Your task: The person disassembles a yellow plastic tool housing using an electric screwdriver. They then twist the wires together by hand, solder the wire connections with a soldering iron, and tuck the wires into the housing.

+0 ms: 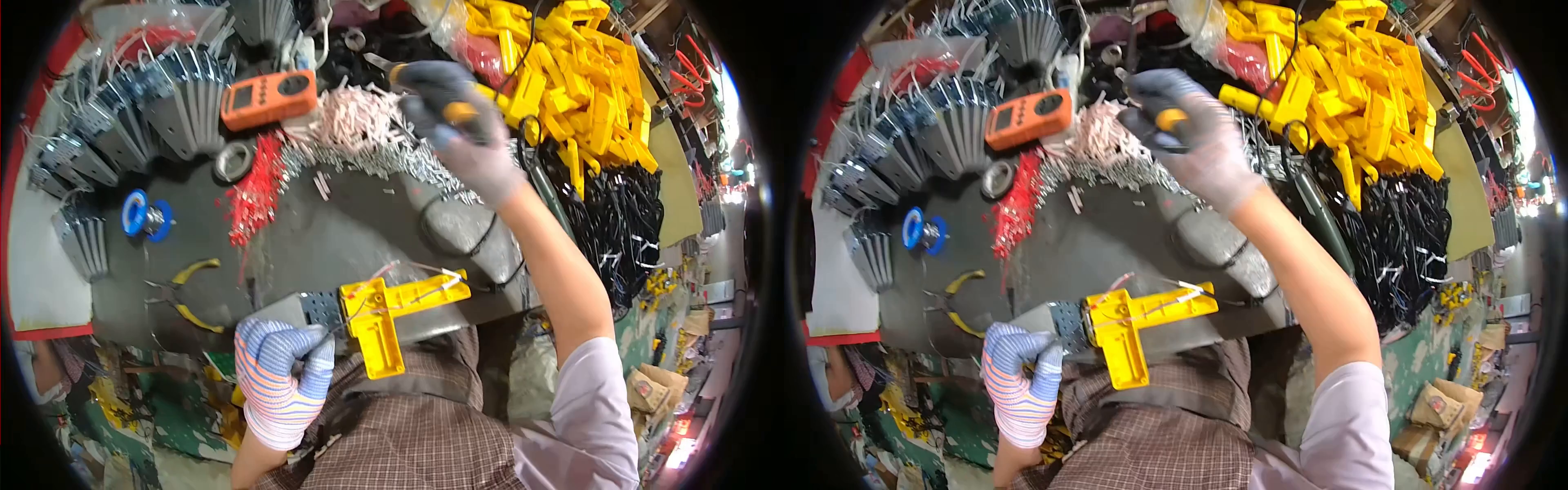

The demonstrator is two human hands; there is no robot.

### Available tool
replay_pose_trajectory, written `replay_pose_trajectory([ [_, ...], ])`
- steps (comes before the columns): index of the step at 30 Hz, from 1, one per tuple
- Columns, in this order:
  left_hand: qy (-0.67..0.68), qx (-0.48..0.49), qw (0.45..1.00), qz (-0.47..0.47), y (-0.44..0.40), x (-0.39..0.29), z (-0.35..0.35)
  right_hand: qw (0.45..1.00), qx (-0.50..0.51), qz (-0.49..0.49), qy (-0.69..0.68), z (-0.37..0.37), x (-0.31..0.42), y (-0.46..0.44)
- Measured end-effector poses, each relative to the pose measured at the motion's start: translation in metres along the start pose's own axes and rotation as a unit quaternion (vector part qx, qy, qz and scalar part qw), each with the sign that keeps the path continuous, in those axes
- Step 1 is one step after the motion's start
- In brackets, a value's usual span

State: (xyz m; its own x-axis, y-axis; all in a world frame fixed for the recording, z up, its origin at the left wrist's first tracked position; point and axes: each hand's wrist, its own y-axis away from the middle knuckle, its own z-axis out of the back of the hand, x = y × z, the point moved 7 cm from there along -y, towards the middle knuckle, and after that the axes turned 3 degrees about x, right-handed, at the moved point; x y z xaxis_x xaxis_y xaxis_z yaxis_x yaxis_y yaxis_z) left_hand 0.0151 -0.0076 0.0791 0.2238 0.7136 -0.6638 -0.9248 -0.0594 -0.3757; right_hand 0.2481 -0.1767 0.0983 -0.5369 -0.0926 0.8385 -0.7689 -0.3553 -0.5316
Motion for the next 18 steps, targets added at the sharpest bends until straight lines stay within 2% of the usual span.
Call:
replay_pose_trajectory([
  [1, 0.001, 0.004, 1.0, -0.008, -0.001, -0.002, -0.005, 0.998, -0.01, -0.03, 0.052, 0.01, 0.033, 0.017],
  [2, 0.001, 0.008, 1.0, -0.016, -0.002, -0.005, -0.009, 0.978, -0.016, 0.033, 0.204, 0.023, 0.063, 0.03],
  [4, 0.007, 0.01, 1.0, -0.016, -0.005, -0.011, -0.017, 0.966, -0.088, -0.114, 0.214, 0.041, 0.101, 0.068],
  [5, 0.004, 0.004, 1.0, -0.023, -0.008, -0.015, -0.021, 0.985, -0.097, -0.039, 0.138, 0.048, 0.114, 0.083],
  [6, 0.007, 0.007, 1.0, -0.022, -0.011, -0.016, -0.026, 0.983, -0.109, 0.026, 0.145, 0.058, 0.122, 0.096],
  [7, -0.009, 0.01, 0.999, -0.036, -0.013, -0.019, -0.031, 0.99, -0.086, -0.005, 0.108, 0.067, 0.127, 0.109],
  [8, -0.027, 0.011, 0.998, -0.05, -0.015, -0.021, -0.035, 0.98, -0.08, -0.005, 0.181, 0.069, 0.134, 0.117],
  [10, -0.029, 0.007, 0.998, -0.049, -0.017, -0.017, -0.041, 0.971, -0.087, -0.006, 0.222, 0.069, 0.137, 0.127],
  [13, -0.054, -0.014, 0.997, -0.056, -0.025, -0.021, -0.042, 0.984, -0.094, -0.014, 0.149, 0.056, 0.13, 0.121],
  [18, -0.073, -0.022, 0.995, -0.071, -0.029, -0.021, -0.047, 0.989, -0.063, 0.005, 0.131, 0.039, 0.128, 0.113],
])
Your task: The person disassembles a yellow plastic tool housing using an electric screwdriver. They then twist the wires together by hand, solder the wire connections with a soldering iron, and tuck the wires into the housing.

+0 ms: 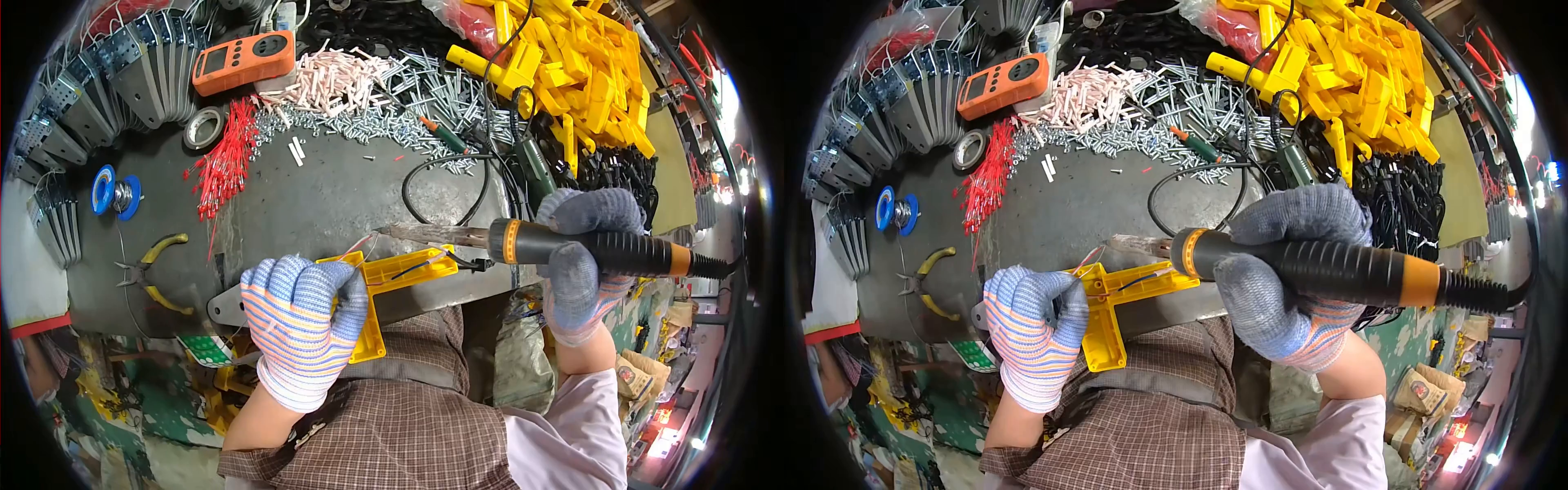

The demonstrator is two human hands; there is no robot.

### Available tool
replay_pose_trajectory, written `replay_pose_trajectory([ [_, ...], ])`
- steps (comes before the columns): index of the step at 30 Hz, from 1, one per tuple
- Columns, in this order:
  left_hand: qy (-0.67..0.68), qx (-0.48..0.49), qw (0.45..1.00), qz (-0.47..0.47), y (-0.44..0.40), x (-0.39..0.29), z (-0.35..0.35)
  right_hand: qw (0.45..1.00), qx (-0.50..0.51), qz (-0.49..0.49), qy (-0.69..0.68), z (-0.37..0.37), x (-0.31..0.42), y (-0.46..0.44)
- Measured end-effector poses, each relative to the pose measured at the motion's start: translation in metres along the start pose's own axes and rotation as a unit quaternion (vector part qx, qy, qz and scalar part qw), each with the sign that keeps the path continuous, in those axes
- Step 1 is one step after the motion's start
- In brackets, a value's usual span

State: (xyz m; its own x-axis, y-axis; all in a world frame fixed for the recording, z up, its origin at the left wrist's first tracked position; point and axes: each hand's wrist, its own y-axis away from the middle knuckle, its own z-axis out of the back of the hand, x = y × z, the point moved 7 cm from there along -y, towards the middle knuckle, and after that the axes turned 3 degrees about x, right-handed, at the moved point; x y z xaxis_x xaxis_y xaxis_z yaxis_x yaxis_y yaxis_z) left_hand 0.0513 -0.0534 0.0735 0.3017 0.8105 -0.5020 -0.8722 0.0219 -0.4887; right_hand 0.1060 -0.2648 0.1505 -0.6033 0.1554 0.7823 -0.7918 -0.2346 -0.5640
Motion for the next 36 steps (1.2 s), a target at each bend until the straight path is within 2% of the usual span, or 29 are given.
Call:
replay_pose_trajectory([
  [2, 0.0, 0.001, 1.0, 0.008, 0.003, 0.003, -0.003, 0.996, 0.035, 0.024, 0.076, -0.002, 0.003, 0.0],
  [5, -0.002, -0.012, 1.0, -0.007, 0.001, 0.004, -0.003, 0.999, -0.011, -0.004, 0.047, -0.005, 0.003, 0.0],
  [9, -0.005, -0.005, 1.0, -0.002, -0.001, 0.006, -0.001, 0.998, 0.015, -0.018, 0.053, -0.009, 0.003, -0.003],
  [12, 0.006, -0.01, 1.0, -0.014, 0.0, 0.005, -0.001, 0.996, 0.031, 0.019, 0.077, -0.012, 0.004, -0.004],
  [15, 0.021, -0.01, 1.0, -0.012, 0.001, 0.005, -0.002, 0.997, -0.004, 0.028, 0.077, -0.006, 0.005, -0.003],
  [17, 0.021, -0.014, 1.0, -0.017, 0.0, 0.004, -0.002, 0.993, 0.021, 0.055, 0.102, -0.007, 0.007, -0.003],
  [20, 0.004, -0.014, 1.0, -0.017, -0.002, 0.003, -0.004, 0.994, 0.024, 0.01, 0.106, -0.01, 0.008, -0.003],
  [26, -0.001, -0.017, 1.0, -0.017, -0.002, 0.005, -0.006, 0.988, 0.017, 0.071, 0.134, -0.009, 0.012, -0.003],
  [32, 0.0, -0.011, 1.0, -0.018, -0.004, 0.002, -0.009, 0.994, 0.001, 0.022, 0.106, -0.01, 0.012, -0.003],
  [36, 0.01, -0.018, 1.0, -0.005, -0.005, 0.001, -0.006, 0.989, 0.021, 0.051, 0.138, -0.008, 0.013, -0.001],
])
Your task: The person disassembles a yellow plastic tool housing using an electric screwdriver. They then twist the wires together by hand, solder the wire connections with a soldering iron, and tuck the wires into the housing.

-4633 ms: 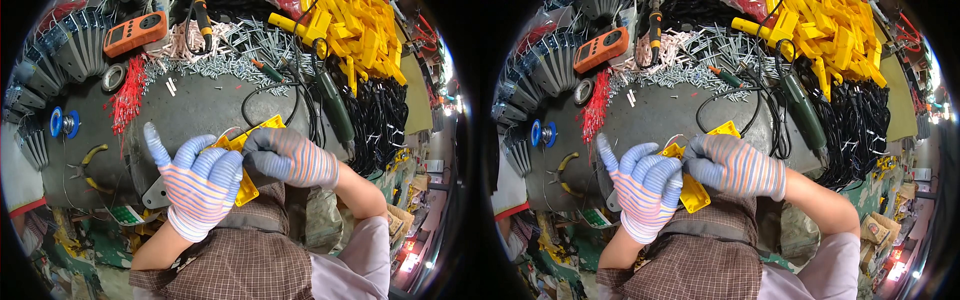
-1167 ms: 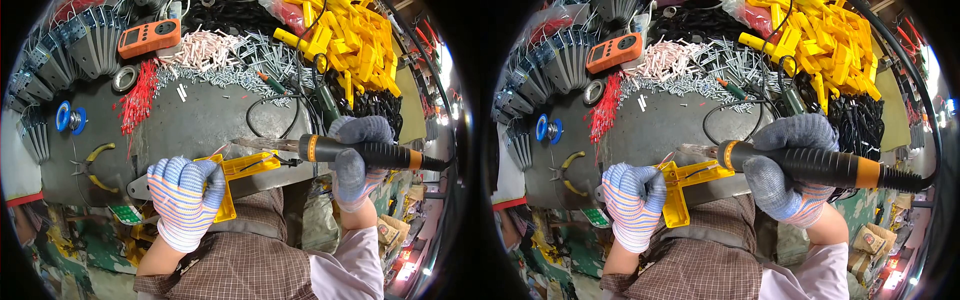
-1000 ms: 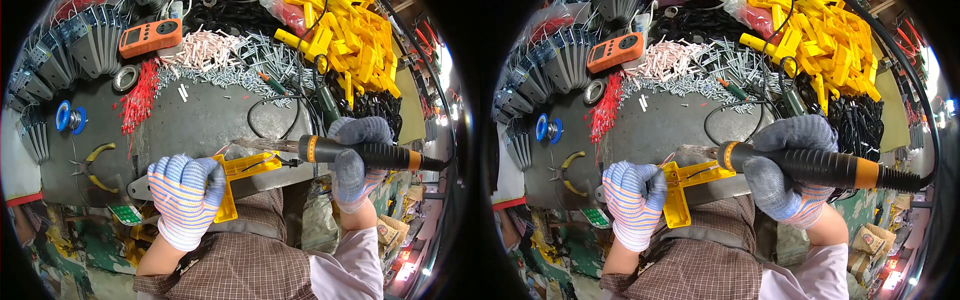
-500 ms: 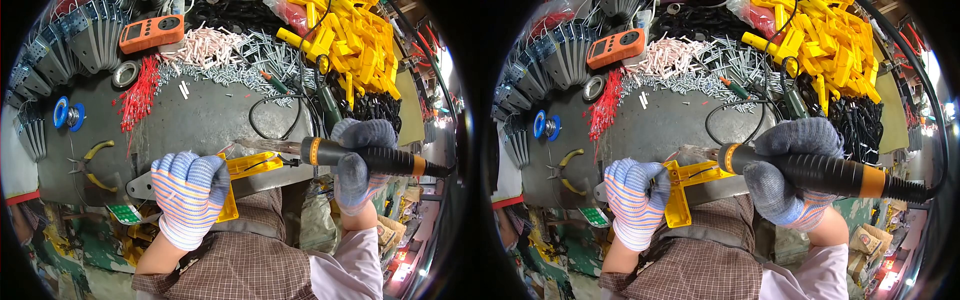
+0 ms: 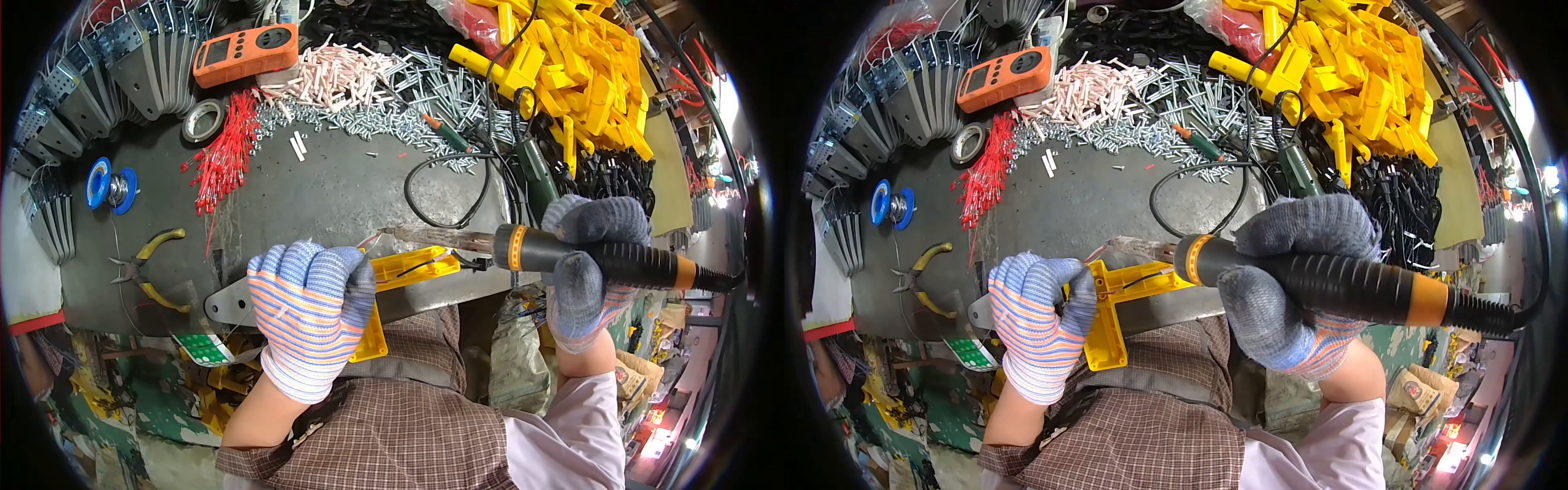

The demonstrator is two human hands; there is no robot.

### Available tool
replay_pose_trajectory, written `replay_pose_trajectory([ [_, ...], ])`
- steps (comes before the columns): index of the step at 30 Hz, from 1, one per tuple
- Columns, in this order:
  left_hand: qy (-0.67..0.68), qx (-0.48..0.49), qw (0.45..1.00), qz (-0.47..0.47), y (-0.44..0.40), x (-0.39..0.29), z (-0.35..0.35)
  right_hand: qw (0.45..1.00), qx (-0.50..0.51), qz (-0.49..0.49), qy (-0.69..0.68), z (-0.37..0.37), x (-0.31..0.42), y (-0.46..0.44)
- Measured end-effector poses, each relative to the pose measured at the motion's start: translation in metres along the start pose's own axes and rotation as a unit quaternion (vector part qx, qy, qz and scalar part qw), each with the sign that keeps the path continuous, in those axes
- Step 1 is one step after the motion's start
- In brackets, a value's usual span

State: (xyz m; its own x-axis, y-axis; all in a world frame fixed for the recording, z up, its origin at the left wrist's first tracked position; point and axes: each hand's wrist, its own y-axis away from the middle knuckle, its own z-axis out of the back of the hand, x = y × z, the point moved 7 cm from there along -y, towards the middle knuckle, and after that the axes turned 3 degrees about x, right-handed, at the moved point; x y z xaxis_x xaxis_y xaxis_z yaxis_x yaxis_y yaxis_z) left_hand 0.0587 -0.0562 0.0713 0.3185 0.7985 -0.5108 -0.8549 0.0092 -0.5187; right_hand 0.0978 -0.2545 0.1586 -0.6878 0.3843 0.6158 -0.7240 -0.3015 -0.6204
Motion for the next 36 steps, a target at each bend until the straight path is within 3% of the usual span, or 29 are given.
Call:
replay_pose_trajectory([
  [5, -0.016, -0.001, 1.0, -0.004, 0.005, 0.003, -0.001, 0.996, -0.02, -0.055, -0.065, 0.001, -0.005, 0.005],
  [8, 0.018, 0.013, 1.0, 0.01, 0.011, 0.003, 0.006, 0.999, -0.007, -0.006, -0.041, 0.014, -0.003, 0.003],
  [9, 0.036, 0.016, 0.999, 0.001, 0.016, 0.002, 0.01, 0.993, -0.023, -0.079, -0.085, 0.022, -0.008, 0.012],
  [14, 0.097, 0.085, 0.992, -0.013, 0.035, -0.016, 0.018, 0.987, -0.065, -0.05, -0.136, 0.021, 0.009, 0.017],
  [16, 0.069, 0.063, 0.995, -0.032, 0.039, -0.019, 0.013, 0.982, -0.059, -0.099, -0.152, 0.013, 0.012, 0.018],
  [18, 0.067, 0.072, 0.995, -0.03, 0.039, -0.017, 0.01, 0.985, -0.066, -0.085, -0.132, 0.013, 0.011, 0.021],
  [20, 0.043, 0.044, 0.998, -0.024, 0.04, -0.015, 0.01, 0.984, -0.011, -0.068, -0.162, 0.006, 0.015, 0.018],
  [30, 0.034, 0.043, 0.998, -0.018, 0.041, -0.014, 0.007, 0.982, -0.024, -0.1, -0.16, 0.005, 0.014, 0.022],
  [32, 0.033, 0.043, 0.998, -0.017, 0.041, -0.014, 0.007, 0.996, -0.005, -0.038, -0.082, 0.008, 0.016, 0.024],
  [36, 0.025, 0.036, 0.999, -0.015, 0.04, -0.014, 0.005, 0.987, -0.019, -0.08, -0.139, 0.005, 0.016, 0.02],
])
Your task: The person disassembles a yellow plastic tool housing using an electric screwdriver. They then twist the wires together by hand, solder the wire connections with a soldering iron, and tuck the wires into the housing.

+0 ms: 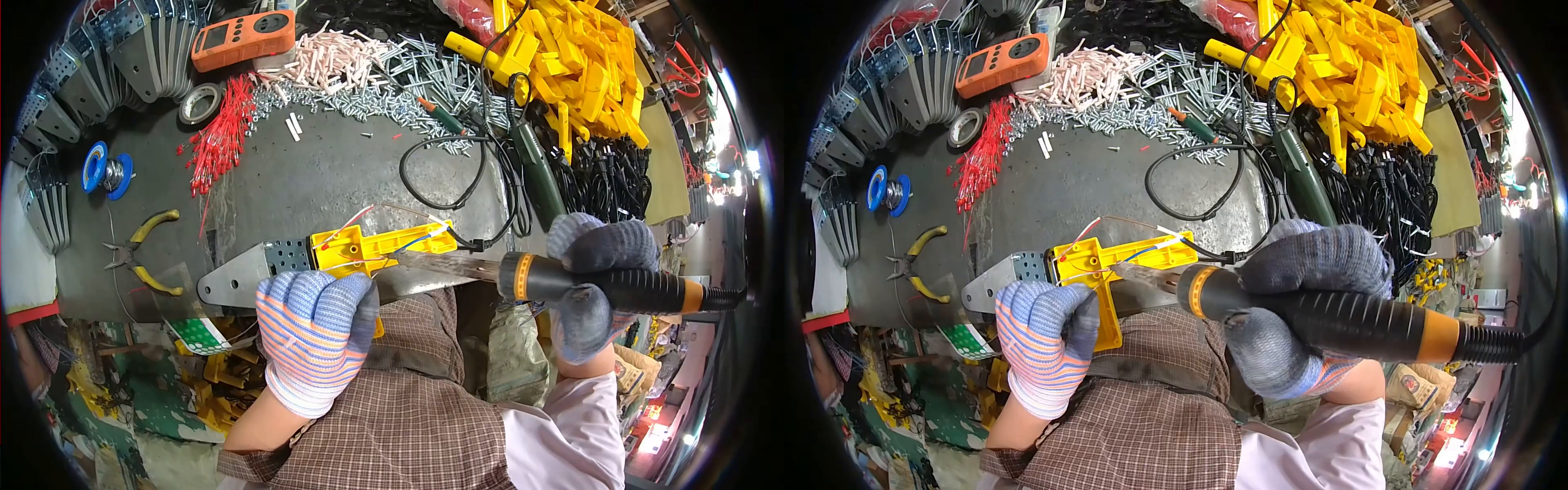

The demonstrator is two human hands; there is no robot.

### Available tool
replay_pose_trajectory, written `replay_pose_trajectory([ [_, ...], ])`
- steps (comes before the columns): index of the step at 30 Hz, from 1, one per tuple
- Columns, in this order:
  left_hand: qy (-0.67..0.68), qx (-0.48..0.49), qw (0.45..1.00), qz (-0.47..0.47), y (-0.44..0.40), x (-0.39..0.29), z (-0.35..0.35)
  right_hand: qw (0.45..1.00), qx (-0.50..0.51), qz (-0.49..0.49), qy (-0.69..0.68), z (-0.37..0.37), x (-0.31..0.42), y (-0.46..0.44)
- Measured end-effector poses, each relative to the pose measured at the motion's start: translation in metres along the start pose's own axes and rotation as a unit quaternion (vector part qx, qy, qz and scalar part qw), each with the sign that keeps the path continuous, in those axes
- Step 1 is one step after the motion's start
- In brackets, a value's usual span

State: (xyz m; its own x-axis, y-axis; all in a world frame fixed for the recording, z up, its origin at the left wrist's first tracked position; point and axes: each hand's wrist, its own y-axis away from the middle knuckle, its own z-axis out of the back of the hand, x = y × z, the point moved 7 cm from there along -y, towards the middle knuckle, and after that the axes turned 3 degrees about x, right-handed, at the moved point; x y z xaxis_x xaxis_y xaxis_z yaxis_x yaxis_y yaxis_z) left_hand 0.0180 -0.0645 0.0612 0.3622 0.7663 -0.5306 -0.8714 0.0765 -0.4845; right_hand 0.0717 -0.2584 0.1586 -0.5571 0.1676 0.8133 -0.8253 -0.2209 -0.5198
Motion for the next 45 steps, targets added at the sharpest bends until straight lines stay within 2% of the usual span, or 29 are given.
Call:
replay_pose_trajectory([
  [2, -0.004, 0.001, 1.0, -0.001, 0.0, 0.0, -0.002, 0.999, -0.011, -0.001, -0.039, 0.001, -0.001, -0.001],
  [12, -0.005, 0.004, 1.0, -0.003, 0.0, 0.0, -0.005, 1.0, -0.005, 0.015, -0.004, 0.001, 0.002, 0.001],
  [14, -0.008, 0.0, 1.0, -0.005, 0.0, -0.001, -0.006, 0.999, -0.027, -0.014, -0.024, 0.001, 0.0, 0.001],
  [18, -0.015, -0.004, 1.0, -0.005, -0.001, -0.002, -0.008, 0.999, -0.033, -0.008, -0.025, 0.006, 0.0, 0.002],
  [20, -0.013, -0.005, 1.0, -0.004, -0.001, -0.002, -0.01, 1.0, -0.02, 0.009, 0.023, 0.01, 0.001, 0.005],
  [24, -0.013, 0.007, 1.0, -0.004, 0.0, -0.001, -0.01, 0.999, -0.039, 0.002, 0.003, 0.007, 0.001, 0.005],
  [26, -0.006, 0.003, 1.0, -0.002, 0.0, -0.001, -0.007, 0.999, -0.037, -0.025, -0.02, 0.006, -0.002, 0.004],
  [29, 0.0, -0.004, 1.0, 0.007, 0.001, 0.002, 0.003, 0.998, -0.055, -0.001, -0.009, 0.01, 0.0, 0.004],
  [32, -0.013, -0.017, 1.0, 0.022, 0.002, 0.011, 0.02, 0.997, -0.068, -0.016, -0.016, 0.013, -0.004, 0.004],
  [36, -0.093, -0.094, 0.989, 0.068, -0.004, 0.033, 0.047, 0.997, -0.074, -0.003, -0.002, 0.013, -0.004, 0.005],
  [37, 0.0, -0.127, 0.982, 0.137, -0.004, 0.051, 0.056, 0.998, -0.036, -0.049, 0.02, 0.013, -0.005, 0.006],
  [38, -0.044, -0.13, 0.977, 0.164, -0.014, 0.057, 0.066, 0.995, 0.003, -0.094, 0.042, 0.012, -0.008, 0.007],
  [39, 0.012, -0.228, 0.964, 0.137, -0.018, 0.07, 0.076, 0.995, 0.004, -0.094, 0.044, 0.015, -0.008, 0.006],
  [40, -0.009, -0.236, 0.948, 0.215, -0.023, 0.082, 0.089, 0.997, 0.007, -0.069, 0.037, 0.016, -0.006, 0.003],
  [42, -0.076, -0.284, 0.947, 0.129, -0.039, 0.117, 0.106, 0.999, 0.011, -0.042, 0.031, 0.017, -0.006, -0.004],
  [44, -0.132, -0.237, 0.956, 0.115, -0.061, 0.141, 0.103, 0.998, -0.062, -0.006, -0.027, 0.026, -0.01, -0.015],
  [45, -0.13, -0.17, 0.97, 0.111, -0.072, 0.155, 0.087, 0.994, -0.103, 0.011, -0.02, 0.026, -0.016, -0.024],
])
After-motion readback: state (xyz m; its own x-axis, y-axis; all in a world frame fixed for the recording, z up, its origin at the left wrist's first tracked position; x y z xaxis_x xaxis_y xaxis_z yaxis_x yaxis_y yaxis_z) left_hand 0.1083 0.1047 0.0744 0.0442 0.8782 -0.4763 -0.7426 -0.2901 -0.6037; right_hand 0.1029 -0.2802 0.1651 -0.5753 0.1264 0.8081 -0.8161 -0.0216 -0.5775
